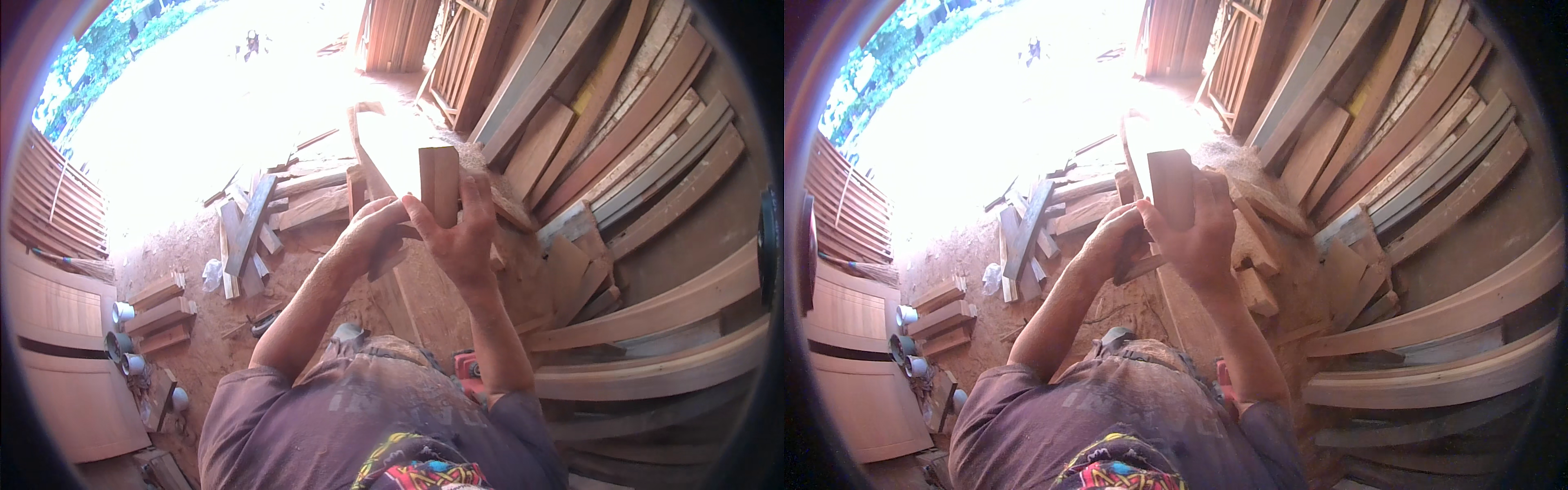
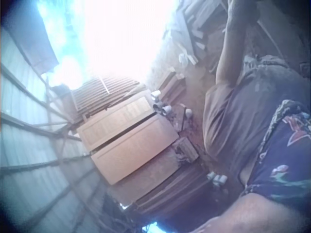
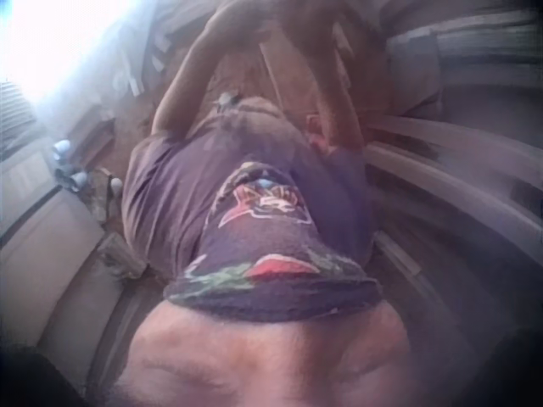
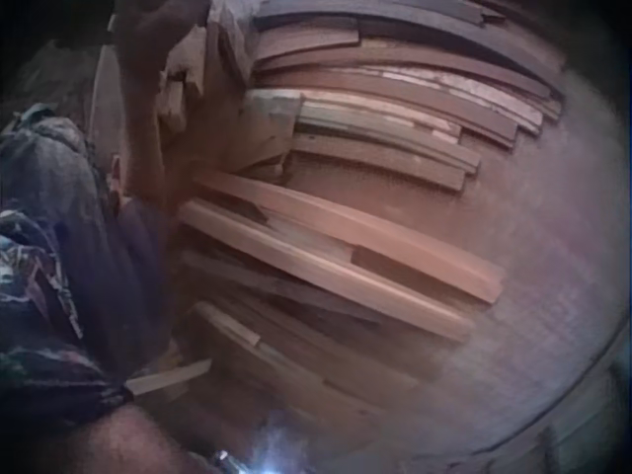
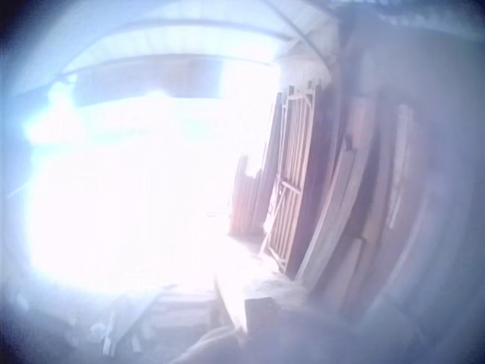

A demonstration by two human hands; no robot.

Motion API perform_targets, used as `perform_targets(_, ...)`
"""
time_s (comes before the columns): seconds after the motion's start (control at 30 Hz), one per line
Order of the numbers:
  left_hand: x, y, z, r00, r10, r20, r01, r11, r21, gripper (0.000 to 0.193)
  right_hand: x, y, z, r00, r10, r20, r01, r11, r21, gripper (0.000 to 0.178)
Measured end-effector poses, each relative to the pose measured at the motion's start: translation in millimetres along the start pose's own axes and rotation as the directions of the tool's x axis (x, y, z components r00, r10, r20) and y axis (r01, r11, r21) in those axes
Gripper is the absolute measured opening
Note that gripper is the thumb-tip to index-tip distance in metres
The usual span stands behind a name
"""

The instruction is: The person measures a wooden plank with a try square and then uses a circular saw to cut it. They repeat the measuring and cutting process on the same plank multiple times.

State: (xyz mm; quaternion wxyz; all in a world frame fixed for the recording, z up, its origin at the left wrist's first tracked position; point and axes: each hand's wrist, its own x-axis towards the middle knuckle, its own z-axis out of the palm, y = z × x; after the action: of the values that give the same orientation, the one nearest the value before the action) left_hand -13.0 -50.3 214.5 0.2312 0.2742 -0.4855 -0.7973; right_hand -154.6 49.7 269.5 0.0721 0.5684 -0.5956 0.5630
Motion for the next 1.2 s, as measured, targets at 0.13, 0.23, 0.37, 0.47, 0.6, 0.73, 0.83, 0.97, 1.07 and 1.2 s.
perform_targets(0.13,-3,1,0,1.0,-0.006,0.011,0.007,1.0,-0.019,0.051,0,0,0,1.0,-0.011,-0.005,0.011,1.0,0.007,0.054)
perform_targets(0.23,-3,-2,-5,1.0,0.0,0.019,0.001,0.999,-0.053,0.047,-1,-1,1,1.0,-0.003,-0.006,0.003,1.0,0.013,0.055)
perform_targets(0.37,-4,-10,-11,1.0,0.001,0.012,0.0,0.994,-0.112,0.039,-4,-6,5,1.0,0.007,-0.016,-0.007,1.0,0.022,0.058)
perform_targets(0.47,-3,-15,-24,0.999,0.02,0.027,-0.016,0.989,-0.146,0.033,-4,-11,10,0.999,-0.046,-0.018,0.047,0.999,0.025,0.061)
perform_targets(0.6,-4,-14,-25,0.999,0.016,0.03,-0.011,0.987,-0.162,0.03,-4,-11,13,0.999,-0.03,-0.037,0.031,0.999,0.039,0.064)
perform_targets(0.73,-7,-10,-26,0.999,0.026,0.036,-0.02,0.987,-0.159,0.029,-3,-11,15,0.999,-0.039,-0.03,0.04,0.998,0.041,0.065)
perform_targets(0.83,-10,-6,-17,1.0,0.015,-0.025,-0.019,0.986,-0.167,0.034,-3,-10,14,0.999,-0.045,-0.018,0.045,0.999,0.006,0.063)
perform_targets(0.97,-41,-3,-32,0.998,-0.036,-0.054,0.039,0.998,0.055,0.043,-29,-9,9,1.0,-0.018,0.011,0.018,0.999,-0.042,0.06)
perform_targets(1.07,-56,-40,-74,0.963,-0.086,-0.255,0.064,0.993,-0.097,0.054,-87,-6,-9,0.978,0.174,0.115,-0.156,0.977,-0.148,0.059)
perform_targets(1.2,-87,-152,-150,0.757,-0.366,-0.542,0.039,0.853,-0.521,0.048,-202,33,-18,0.865,0.484,0.134,-0.463,0.872,-0.162,0.068)
